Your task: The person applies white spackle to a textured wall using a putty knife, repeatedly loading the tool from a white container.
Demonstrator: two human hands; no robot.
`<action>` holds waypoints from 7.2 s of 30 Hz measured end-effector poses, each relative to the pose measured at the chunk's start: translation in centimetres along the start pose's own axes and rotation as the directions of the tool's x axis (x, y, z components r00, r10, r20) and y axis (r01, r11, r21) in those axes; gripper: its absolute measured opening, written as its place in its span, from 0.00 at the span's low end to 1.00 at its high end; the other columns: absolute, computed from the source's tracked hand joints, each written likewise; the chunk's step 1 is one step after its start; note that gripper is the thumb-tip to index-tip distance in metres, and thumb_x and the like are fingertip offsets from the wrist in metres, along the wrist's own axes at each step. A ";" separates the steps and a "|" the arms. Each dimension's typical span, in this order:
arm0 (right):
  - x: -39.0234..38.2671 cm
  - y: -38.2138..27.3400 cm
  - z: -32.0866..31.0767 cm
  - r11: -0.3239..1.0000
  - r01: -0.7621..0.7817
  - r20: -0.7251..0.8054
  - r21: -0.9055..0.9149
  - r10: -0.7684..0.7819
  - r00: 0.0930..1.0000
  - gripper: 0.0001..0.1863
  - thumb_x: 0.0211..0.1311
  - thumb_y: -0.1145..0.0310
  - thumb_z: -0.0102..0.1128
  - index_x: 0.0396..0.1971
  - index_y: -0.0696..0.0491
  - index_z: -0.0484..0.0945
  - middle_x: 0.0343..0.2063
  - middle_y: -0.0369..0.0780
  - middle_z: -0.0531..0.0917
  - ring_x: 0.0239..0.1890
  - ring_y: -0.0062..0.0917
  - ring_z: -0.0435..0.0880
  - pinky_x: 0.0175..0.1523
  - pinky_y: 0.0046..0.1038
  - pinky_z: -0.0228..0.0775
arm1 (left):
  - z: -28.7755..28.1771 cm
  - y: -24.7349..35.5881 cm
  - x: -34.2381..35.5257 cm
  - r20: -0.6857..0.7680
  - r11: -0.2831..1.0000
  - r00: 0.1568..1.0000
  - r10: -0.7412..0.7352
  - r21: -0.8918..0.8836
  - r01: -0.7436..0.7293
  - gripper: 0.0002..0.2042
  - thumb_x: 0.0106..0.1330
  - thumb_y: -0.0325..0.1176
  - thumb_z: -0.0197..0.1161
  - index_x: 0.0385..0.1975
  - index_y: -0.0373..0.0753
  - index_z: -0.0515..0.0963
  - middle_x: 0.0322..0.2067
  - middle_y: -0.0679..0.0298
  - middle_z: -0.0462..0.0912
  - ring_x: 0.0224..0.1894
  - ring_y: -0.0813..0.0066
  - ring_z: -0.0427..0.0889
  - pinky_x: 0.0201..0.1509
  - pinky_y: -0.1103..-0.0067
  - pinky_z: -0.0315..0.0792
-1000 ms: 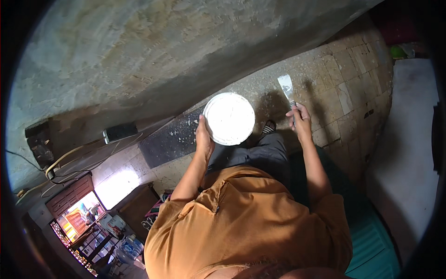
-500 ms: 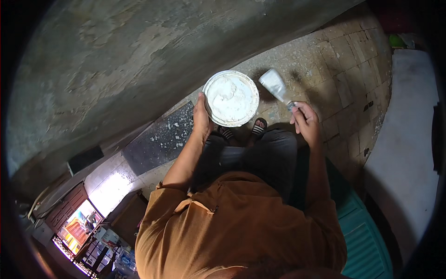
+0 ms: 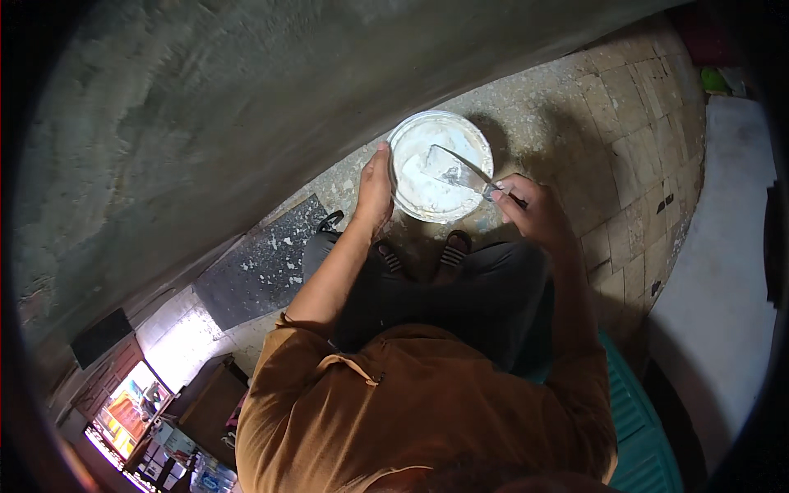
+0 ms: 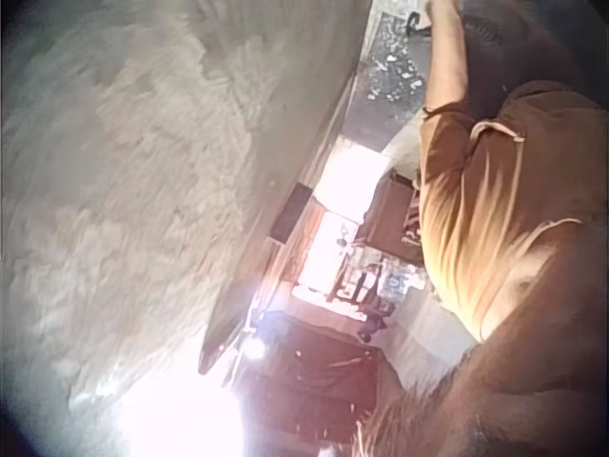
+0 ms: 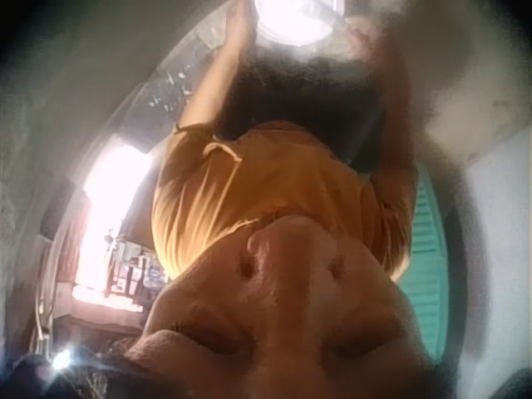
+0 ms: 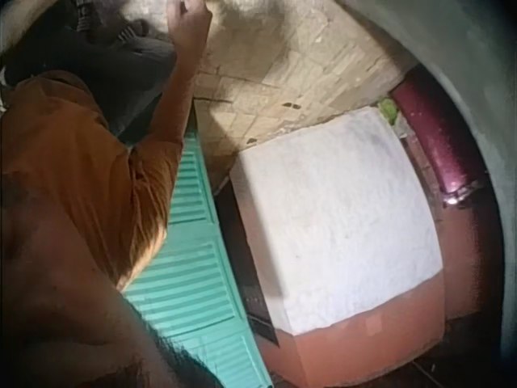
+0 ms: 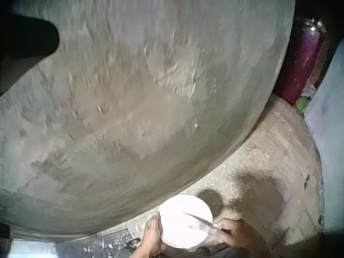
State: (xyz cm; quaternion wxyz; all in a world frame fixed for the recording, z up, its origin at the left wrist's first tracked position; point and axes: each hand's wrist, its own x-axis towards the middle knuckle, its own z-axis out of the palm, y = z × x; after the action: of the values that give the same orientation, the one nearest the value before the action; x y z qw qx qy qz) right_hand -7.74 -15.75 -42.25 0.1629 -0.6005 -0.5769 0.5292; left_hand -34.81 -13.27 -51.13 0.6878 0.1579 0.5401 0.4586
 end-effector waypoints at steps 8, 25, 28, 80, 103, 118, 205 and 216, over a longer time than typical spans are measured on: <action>5.4 9.9 1.3 0.997 0.001 -0.073 -0.072 -0.006 0.997 0.11 0.65 0.63 0.64 0.37 0.56 0.81 0.18 0.37 0.81 0.21 0.16 0.77 0.29 0.26 0.69 | -2.4 -5.9 5.8 -0.027 0.998 0.998 0.060 -0.007 -0.060 0.24 0.79 0.46 0.46 0.51 0.28 0.77 0.46 0.58 0.83 0.46 0.74 0.81 0.55 0.77 0.73; 8.6 15.1 6.8 0.996 0.094 -0.026 -0.007 -0.095 0.995 0.09 0.67 0.63 0.64 0.36 0.54 0.79 0.18 0.30 0.75 0.19 0.10 0.69 0.22 0.17 0.58 | -4.5 -12.0 6.5 -0.007 0.990 0.995 0.095 -0.107 -0.095 0.25 0.78 0.47 0.47 0.53 0.27 0.75 0.48 0.56 0.82 0.48 0.73 0.80 0.56 0.78 0.72; 7.5 12.4 6.9 0.986 -0.088 -0.016 0.140 0.091 0.996 0.10 0.65 0.64 0.66 0.37 0.54 0.81 0.20 0.30 0.77 0.20 0.11 0.71 0.23 0.18 0.59 | -5.1 -11.3 6.7 -0.018 0.991 0.995 0.102 -0.085 -0.103 0.25 0.78 0.48 0.48 0.54 0.27 0.74 0.49 0.54 0.82 0.48 0.70 0.81 0.55 0.77 0.74; 14.7 -14.7 3.9 0.521 0.393 -0.642 -0.757 -0.706 -0.299 0.23 0.69 0.68 0.54 0.63 0.55 0.71 0.32 0.44 0.78 0.27 0.37 0.82 0.30 0.35 0.75 | -13.6 -14.8 9.7 0.040 0.975 0.985 0.167 -0.157 -0.159 0.27 0.78 0.49 0.46 0.59 0.27 0.71 0.57 0.53 0.78 0.58 0.64 0.77 0.63 0.72 0.69; 16.1 -11.0 3.7 0.547 0.292 -0.595 -0.784 -0.796 -0.107 0.27 0.67 0.69 0.56 0.65 0.55 0.68 0.31 0.44 0.76 0.24 0.38 0.81 0.28 0.35 0.77 | -13.8 -15.1 10.8 0.046 0.981 0.988 0.144 -0.137 -0.137 0.27 0.78 0.48 0.46 0.59 0.26 0.71 0.56 0.53 0.78 0.58 0.63 0.77 0.63 0.71 0.69; 16.3 -10.6 1.6 0.576 0.278 -0.627 -0.769 -0.764 -0.153 0.29 0.67 0.69 0.56 0.67 0.53 0.65 0.32 0.43 0.75 0.27 0.40 0.81 0.31 0.37 0.78 | -14.4 -15.4 11.3 0.046 0.977 0.986 0.157 -0.155 -0.149 0.26 0.78 0.48 0.46 0.58 0.28 0.72 0.56 0.53 0.79 0.57 0.63 0.78 0.63 0.70 0.70; 15.4 -13.4 -4.6 0.467 0.882 -0.817 0.065 -0.482 0.315 0.21 0.75 0.49 0.51 0.29 0.52 0.73 0.15 0.30 0.72 0.14 0.10 0.66 0.18 0.17 0.56 | -12.5 -15.2 10.9 0.062 0.985 0.991 0.119 -0.136 -0.110 0.27 0.78 0.48 0.46 0.58 0.26 0.72 0.55 0.52 0.80 0.55 0.63 0.80 0.61 0.72 0.72; 16.2 -9.7 -2.5 0.584 0.807 -0.837 0.088 -0.396 0.378 0.22 0.75 0.48 0.50 0.32 0.53 0.74 0.15 0.30 0.71 0.14 0.10 0.65 0.18 0.16 0.56 | -13.1 -15.0 10.9 0.073 0.984 0.992 0.103 -0.153 -0.090 0.28 0.78 0.49 0.46 0.59 0.26 0.71 0.56 0.52 0.79 0.57 0.62 0.79 0.63 0.72 0.71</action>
State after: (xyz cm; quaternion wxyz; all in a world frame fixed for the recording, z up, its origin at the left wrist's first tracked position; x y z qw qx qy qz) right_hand -14.35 2.08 -40.72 0.7167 -0.4305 -0.4848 0.2568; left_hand -39.58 -16.07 -73.12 0.6960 0.1503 0.4675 0.5239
